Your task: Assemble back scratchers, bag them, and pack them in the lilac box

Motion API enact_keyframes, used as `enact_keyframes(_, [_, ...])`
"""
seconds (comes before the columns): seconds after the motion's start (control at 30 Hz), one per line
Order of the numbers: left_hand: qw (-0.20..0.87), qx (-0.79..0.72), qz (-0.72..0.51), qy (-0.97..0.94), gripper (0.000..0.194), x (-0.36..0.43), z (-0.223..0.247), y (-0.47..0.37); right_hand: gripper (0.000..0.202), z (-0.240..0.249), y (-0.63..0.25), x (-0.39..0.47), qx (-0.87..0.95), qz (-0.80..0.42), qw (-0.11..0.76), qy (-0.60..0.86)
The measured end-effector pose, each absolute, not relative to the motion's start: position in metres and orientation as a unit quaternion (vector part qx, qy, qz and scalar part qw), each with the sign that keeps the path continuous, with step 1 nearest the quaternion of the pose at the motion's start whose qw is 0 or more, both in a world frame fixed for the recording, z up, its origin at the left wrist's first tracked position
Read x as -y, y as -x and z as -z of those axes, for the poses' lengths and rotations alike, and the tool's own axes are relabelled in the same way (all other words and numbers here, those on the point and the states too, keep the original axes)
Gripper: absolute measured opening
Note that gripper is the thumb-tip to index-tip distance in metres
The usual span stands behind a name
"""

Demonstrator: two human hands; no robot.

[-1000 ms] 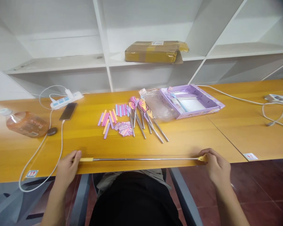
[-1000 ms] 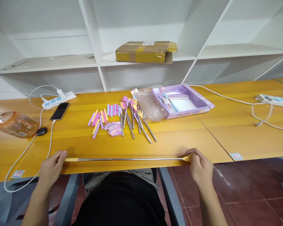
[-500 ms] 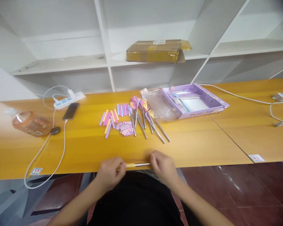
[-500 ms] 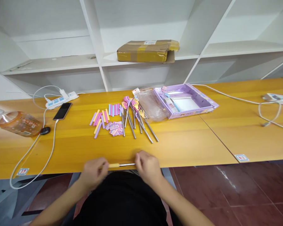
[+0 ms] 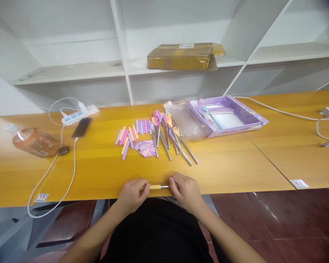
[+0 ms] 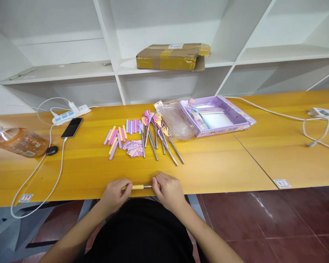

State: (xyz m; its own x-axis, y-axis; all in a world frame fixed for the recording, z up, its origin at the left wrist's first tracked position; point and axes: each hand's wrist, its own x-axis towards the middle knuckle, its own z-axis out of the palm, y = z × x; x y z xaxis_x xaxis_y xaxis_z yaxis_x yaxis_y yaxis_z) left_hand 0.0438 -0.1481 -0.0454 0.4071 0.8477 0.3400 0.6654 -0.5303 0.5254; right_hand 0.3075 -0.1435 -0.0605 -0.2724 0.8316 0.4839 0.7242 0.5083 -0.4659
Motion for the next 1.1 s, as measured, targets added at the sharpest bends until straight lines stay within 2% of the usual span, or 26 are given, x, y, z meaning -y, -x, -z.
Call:
enact_keyframes(0.3, [0.155, -0.444, -0.300, -0.830, 0.026, 0.146, 0.045, -0.043, 0.042, 0.062, -0.307, 0.144, 0.797, -0.068, 0.347, 0.490])
enact_keyframes(0.47, [0.012, -0.424, -0.239, -0.873, 0.017, 0.157, 0.028, -0.051, 0.045, 0.062, -0.305, 0.143, 0.784, -0.045, 0.347, 0.513])
enact_keyframes(0.63, [-0.041, -0.421, -0.160, -0.892, 0.030, 0.179, 0.018, -0.075, 0.048, 0.056, -0.299, 0.148, 0.779, -0.075, 0.327, 0.529])
enact_keyframes(0.77, [-0.035, -0.448, -0.133, -0.884, 0.003, 0.182, 0.035, -0.086, 0.046, 0.051, -0.296, 0.150, 0.810, -0.075, 0.310, 0.492])
enact_keyframes(0.93, [-0.021, -0.522, -0.070, -0.850, 0.037, 0.161, 0.033, -0.051, 0.047, 0.039, -0.338, 0.140, 0.798, 0.007, 0.323, 0.509])
enact_keyframes(1.1, [-0.104, -0.564, -0.057, -0.817, 0.046, 0.145, 0.015, 0.012, 0.052, 0.028, -0.416, 0.137, 0.787, -0.020, 0.307, 0.534])
